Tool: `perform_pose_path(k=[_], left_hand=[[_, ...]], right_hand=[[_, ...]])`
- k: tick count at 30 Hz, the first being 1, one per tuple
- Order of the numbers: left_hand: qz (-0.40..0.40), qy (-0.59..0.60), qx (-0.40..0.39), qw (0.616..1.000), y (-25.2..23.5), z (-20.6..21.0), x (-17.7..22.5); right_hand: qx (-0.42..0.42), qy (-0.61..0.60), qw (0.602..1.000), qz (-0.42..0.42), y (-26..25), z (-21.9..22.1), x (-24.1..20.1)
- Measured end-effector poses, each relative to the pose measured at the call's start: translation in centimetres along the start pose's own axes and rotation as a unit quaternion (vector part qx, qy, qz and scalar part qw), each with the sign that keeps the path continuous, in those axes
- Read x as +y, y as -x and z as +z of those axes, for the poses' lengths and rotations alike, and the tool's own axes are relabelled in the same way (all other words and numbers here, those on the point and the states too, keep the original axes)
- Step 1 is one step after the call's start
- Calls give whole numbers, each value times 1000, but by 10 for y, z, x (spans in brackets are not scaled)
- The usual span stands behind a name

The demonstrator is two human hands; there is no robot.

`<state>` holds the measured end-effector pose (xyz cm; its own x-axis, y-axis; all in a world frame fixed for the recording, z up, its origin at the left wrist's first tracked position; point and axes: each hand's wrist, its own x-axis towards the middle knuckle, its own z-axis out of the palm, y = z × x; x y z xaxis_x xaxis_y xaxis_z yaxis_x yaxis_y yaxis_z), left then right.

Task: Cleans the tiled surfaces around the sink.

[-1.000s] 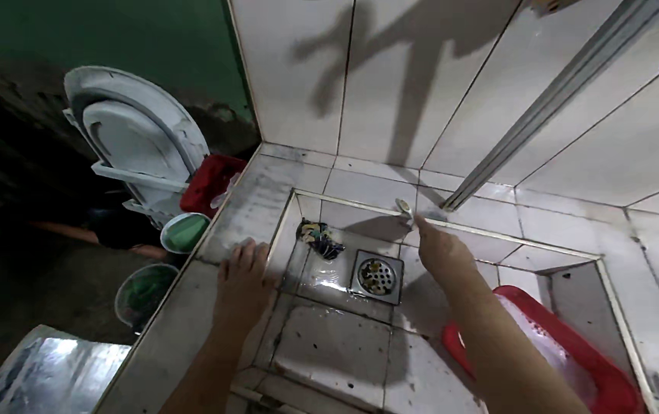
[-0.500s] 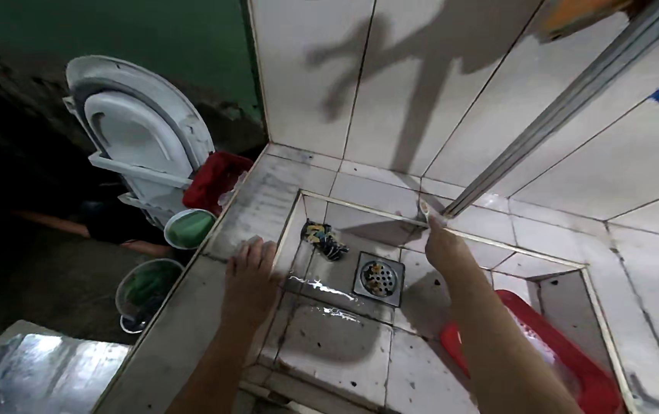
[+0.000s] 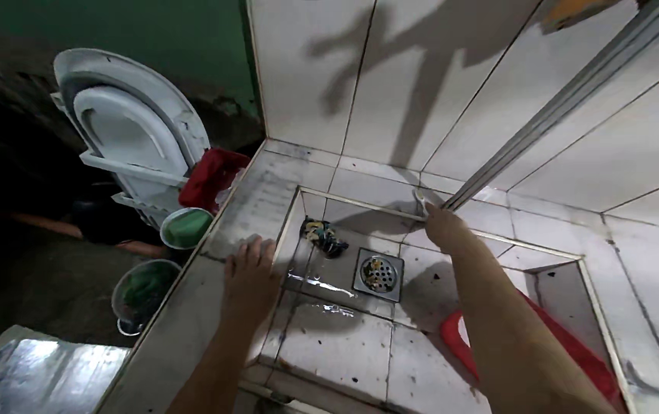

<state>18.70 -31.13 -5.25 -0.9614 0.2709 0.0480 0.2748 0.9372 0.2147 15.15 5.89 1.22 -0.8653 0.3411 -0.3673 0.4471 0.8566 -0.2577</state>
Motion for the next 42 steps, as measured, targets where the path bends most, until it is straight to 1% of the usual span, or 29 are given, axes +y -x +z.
perform_pose_path(k=[2,4,5,7,9,11,13,14,16,17,19,21,22,23,25,27,28,30,34,36,38,41,42], left_hand=[[15,-1,18,1000,-1,1,-1],[9,-7,10,1000,0,1,-1],[2,-4,0,1000,-1,0,-1],[-13,-3,-21,1000,-2,-2,2],[-18,-13,-26,999,-3,-2,2],[-14,-15,-15,1000,-3,0,1],[-12,-17,-7,1000,-2,1,0],[-12,-22,-8,1000,-3,1,0],[-15,-36,-13,999,-4,0,1],[-13,-40,-14,999,-4,0,1],[-7,-43,-11,999,-5,-1,1],[-1,-41,-5,999,-4,0,1],[1,-40,-3,999,-3,0,1],[2,-41,-5,999,-3,-1,0],[0,-42,-9,999,-3,-2,2],[-3,-40,-9,999,-3,-3,3],[-4,-38,-10,999,-4,-4,3],[2,-34,-5,999,-2,-3,2],[9,-29,-4,1000,-3,-2,1],[3,-31,-12,999,-4,-3,-1],[-7,-35,-21,999,-6,-2,-1],[-2,-35,-14,999,-7,-2,-1],[2,-35,-13,999,-6,-2,-2]], right_hand=[[5,22,1000,-10,-23,-10,-7],[21,2,1000,0,-33,-8,-12],[26,6,1000,-6,-30,-3,-8],[32,4,999,-20,-10,4,10],[17,-1,1000,-18,18,3,41],[19,12,999,-24,37,-4,88],[47,33,998,-30,39,-16,140],[55,42,998,-1,37,-24,158],[65,56,995,43,22,-39,176],[60,56,996,40,14,-45,173],[37,28,999,7,-1,-50,146],[0,-25,1000,-13,-15,-51,118],[-19,-52,998,-7,-18,-51,111],[-31,-83,996,1,-18,-52,112],[-46,-127,990,28,-10,-59,132],[-43,-122,990,63,-6,-67,160],[-42,-113,990,79,-5,-71,165],[-55,-88,991,90,-9,-78,155],[-80,-47,995,32,-29,-78,116],[-88,-41,995,27,-28,-78,114],[-79,-43,995,44,-15,-81,138],[-56,1,996,63,0,-87,204],[-44,-12,996,81,3,-84,220]])
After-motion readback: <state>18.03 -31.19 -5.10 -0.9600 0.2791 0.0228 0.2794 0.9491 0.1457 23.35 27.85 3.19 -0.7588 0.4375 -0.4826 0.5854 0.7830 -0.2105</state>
